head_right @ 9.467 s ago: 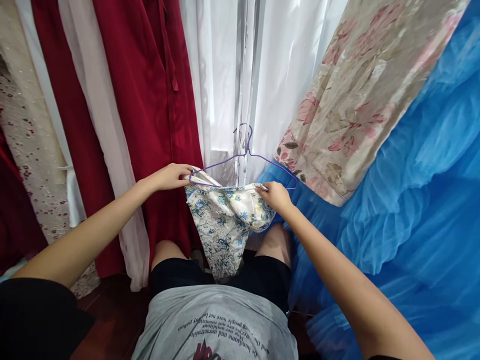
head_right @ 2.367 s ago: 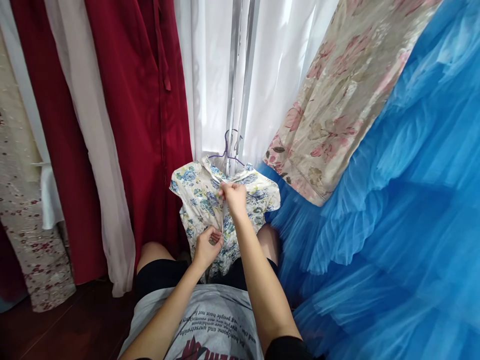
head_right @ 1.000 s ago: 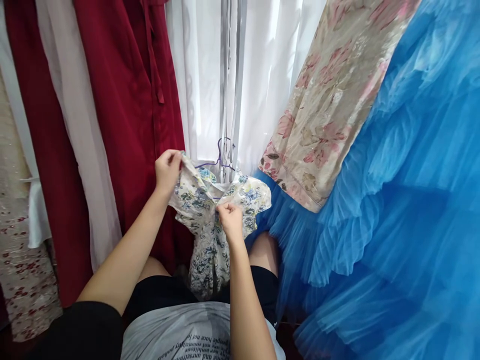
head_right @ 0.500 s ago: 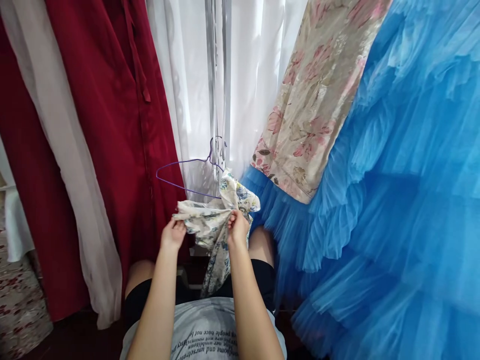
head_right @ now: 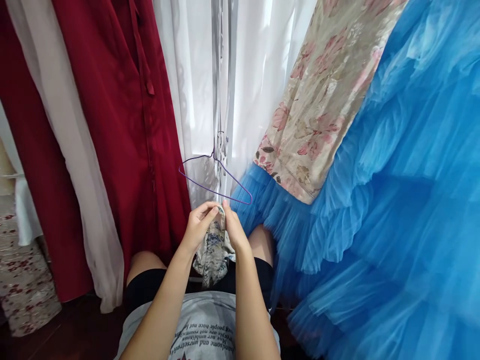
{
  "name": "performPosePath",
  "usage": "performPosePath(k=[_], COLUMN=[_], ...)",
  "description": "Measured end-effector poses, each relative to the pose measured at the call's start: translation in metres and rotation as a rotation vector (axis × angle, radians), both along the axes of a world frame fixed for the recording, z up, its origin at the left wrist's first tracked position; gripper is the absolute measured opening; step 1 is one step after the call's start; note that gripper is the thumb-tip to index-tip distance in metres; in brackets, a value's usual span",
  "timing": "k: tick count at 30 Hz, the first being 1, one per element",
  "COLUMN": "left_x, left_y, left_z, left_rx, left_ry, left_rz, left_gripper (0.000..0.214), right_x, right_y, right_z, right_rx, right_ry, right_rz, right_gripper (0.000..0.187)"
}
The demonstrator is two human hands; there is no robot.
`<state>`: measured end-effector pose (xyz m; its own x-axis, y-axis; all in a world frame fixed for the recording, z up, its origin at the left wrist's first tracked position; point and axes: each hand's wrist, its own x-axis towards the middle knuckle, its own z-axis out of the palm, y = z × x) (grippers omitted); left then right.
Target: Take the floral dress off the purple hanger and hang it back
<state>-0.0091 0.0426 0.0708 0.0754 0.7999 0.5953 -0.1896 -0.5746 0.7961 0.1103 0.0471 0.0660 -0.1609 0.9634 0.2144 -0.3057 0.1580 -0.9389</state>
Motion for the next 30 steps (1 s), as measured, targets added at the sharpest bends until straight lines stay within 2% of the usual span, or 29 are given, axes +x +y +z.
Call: performPosePath(k=[2,4,6,8,11,14,18,21,23,27,30], left_x=[-0.003,-0.006,-0.007,-0.008,-0.009,-0.014,-0.034,-0.054,-0.061,-0.047,-0.022], left_y=[0.001,0.003,0.004,0.001,-0.006,-0.009,-0.002,0.002,0.001,-0.009,-0.019], left_z=[0.001,0.000,-0.004,-0.009,-0.017,-0.019,-0.020,-0.021,-0.019,-0.007,0.003], left_rx=[0.056,0.076,0.018,-0.130,-0.323,-0.315,-0.261,-0.273,-0.232,-0.095,-0.029], left_ry=[0.038,0.079,0.086,0.063,0.127,0.334,0.489,0.483,0.460,0.428,0.434], left_rz=[0.057,0.113,0.078,-0.100,-0.418,-0.536,-0.494,-0.468,-0.404,-0.258,-0.198], left_gripper=[0.020,0.021,0.024,0.030,0.041,0.039,0.040,0.040,0.038,0.030,0.031], right_x=[0.000,0.005,0.013,0.023,0.040,0.061,0.089,0.105,0.114,0.129,0.135], right_y=[-0.012,-0.023,-0.032,-0.039,-0.046,-0.055,-0.065,-0.066,-0.060,-0.026,0.021], right_z=[0.007,0.012,0.015,0.018,0.026,0.034,0.040,0.039,0.037,0.044,0.064], right_rx=[0.011,0.006,0.012,0.010,0.016,0.034,0.072,0.110,0.150,0.205,0.228], right_ry=[0.008,-0.028,-0.096,-0.132,-0.067,0.004,-0.086,-0.195,-0.217,-0.198,-0.147], right_rz=[0.109,0.246,0.333,0.331,0.188,0.042,-0.066,-0.154,-0.237,-0.409,-0.504], right_gripper=[0.058,0.049,0.039,0.036,0.034,0.032,0.029,0.023,0.017,0.012,0.013])
